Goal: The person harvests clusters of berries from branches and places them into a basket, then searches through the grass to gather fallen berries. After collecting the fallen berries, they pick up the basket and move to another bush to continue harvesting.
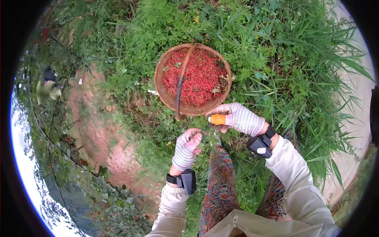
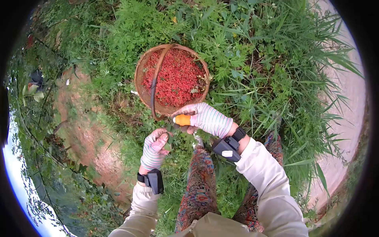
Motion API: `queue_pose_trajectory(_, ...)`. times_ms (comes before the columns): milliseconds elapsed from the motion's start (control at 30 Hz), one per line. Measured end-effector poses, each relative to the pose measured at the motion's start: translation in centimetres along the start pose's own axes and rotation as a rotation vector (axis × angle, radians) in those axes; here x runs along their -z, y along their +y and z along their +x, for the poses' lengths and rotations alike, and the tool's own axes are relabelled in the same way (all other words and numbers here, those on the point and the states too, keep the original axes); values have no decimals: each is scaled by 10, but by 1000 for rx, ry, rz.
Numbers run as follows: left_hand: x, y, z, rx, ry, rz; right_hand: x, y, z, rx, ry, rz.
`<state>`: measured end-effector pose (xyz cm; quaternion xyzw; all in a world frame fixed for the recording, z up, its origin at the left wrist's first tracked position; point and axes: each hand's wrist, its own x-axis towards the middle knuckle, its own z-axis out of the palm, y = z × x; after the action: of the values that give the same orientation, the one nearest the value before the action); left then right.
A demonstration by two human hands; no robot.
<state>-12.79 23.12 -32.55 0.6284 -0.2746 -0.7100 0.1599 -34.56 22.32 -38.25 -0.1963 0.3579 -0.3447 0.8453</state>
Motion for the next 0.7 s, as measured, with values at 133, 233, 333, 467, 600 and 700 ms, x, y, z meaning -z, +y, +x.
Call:
queue_pose_trajectory(133, 11, 15, -24, 4, -22, 87, -11, -22, 8, -41, -130, -63)
queue_pose_trajectory(233, 26, 22, -37, 48, -37, -28, -16, -31, 23, -33, -133, -30)
queue_pose_trajectory(333, 41, 18, -46, 23, -37, -140, -6, -28, 38, 1, 19, 142)
queue_pose_trajectory(467, 63, -12, -50, 164, -276, 2, -4, -24, 73, 62, 192, 193)
queue_pose_trajectory(600, 20, -55, -65, -426, -458, 1363, -33, -42, 84, -34, 365, -302)
queue_pose_trajectory(700, 11, -34, -47, -295, -88, 842, -54, -35, 53, 26, 233, -599)
